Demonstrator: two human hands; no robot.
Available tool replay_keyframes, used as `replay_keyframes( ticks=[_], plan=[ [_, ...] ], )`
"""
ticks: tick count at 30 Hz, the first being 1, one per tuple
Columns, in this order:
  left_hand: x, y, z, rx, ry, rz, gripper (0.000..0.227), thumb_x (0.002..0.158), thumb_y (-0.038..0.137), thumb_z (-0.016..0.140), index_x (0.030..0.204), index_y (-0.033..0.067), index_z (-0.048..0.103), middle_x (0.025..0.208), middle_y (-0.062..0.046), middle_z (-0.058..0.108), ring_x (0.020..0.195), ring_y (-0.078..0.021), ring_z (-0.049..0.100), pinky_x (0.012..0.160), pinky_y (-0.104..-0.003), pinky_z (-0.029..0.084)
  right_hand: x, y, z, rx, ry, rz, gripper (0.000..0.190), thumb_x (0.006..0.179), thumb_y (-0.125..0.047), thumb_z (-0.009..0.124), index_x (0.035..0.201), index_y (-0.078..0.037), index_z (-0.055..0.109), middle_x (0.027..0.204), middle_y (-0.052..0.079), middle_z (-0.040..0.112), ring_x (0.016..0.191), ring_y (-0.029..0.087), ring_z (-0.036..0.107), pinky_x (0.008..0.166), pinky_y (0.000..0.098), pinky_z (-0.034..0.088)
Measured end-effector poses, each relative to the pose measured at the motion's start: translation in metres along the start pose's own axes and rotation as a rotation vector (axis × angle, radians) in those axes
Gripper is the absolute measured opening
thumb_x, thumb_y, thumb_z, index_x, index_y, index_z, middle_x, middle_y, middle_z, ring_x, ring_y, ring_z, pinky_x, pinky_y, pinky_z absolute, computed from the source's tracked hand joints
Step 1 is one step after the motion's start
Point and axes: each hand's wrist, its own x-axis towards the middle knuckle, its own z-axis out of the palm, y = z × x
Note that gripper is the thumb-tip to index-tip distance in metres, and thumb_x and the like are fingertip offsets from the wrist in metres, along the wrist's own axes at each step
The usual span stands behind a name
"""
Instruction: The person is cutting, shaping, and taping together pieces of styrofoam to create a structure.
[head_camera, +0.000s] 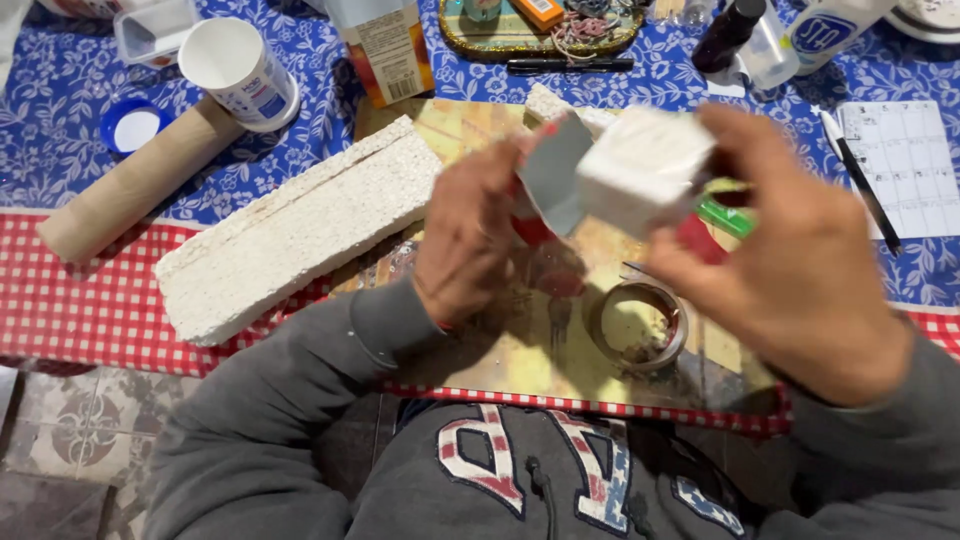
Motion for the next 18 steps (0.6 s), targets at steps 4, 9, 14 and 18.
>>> replay_keyframes(
  ticks=[4,9,14,18],
  plan=[
    [0.010,0.009,-0.065,-0.410,0.374,0.142,0.091,0.103,0.028,0.083,0.153,0.0064,0.010,0.152,-0.019,0.041,0.136,-0.0236,0.056,0.104,-0.038,0.057,-0.003,0.001,-0.028,0.260,0.210,-0.038,0.067,0.090,-0.004,0.076,0.143,0.012,0.038,0.123,0.028,0.064,0.118,0.032,0.069,0.104,0.0417,0.057],
    [0.001,-0.053,-0.156,0.391,0.578,0.237,0.115,0.096,0.031,0.098,0.160,0.0021,0.007,0.151,-0.021,0.029,0.141,-0.0308,0.042,0.110,-0.048,0.049,0.005,0.008,-0.034,0.430,0.160,-0.023,0.068,0.090,0.005,0.070,0.147,0.011,0.033,0.136,0.027,0.055,0.133,0.032,0.062,0.118,0.0428,0.051],
    [0.007,-0.099,-0.179,0.131,0.390,0.083,0.072,0.101,0.027,0.085,0.154,0.0161,0.039,0.137,-0.008,0.056,0.119,-0.0162,0.060,0.098,-0.032,0.053,0.011,0.017,-0.028,0.349,0.131,-0.018,0.065,0.093,0.007,0.072,0.147,0.011,0.035,0.134,0.028,0.059,0.130,0.034,0.064,0.114,0.0434,0.054],
    [0.015,-0.101,-0.174,0.180,0.360,0.056,0.070,0.100,0.028,0.085,0.153,0.0151,0.041,0.137,-0.009,0.057,0.120,-0.0187,0.059,0.099,-0.034,0.052,0.011,0.043,-0.029,0.364,0.146,-0.090,0.054,0.102,0.009,0.066,0.145,0.015,0.034,0.137,0.031,0.057,0.137,0.036,0.062,0.117,0.0448,0.049]
  ],
)
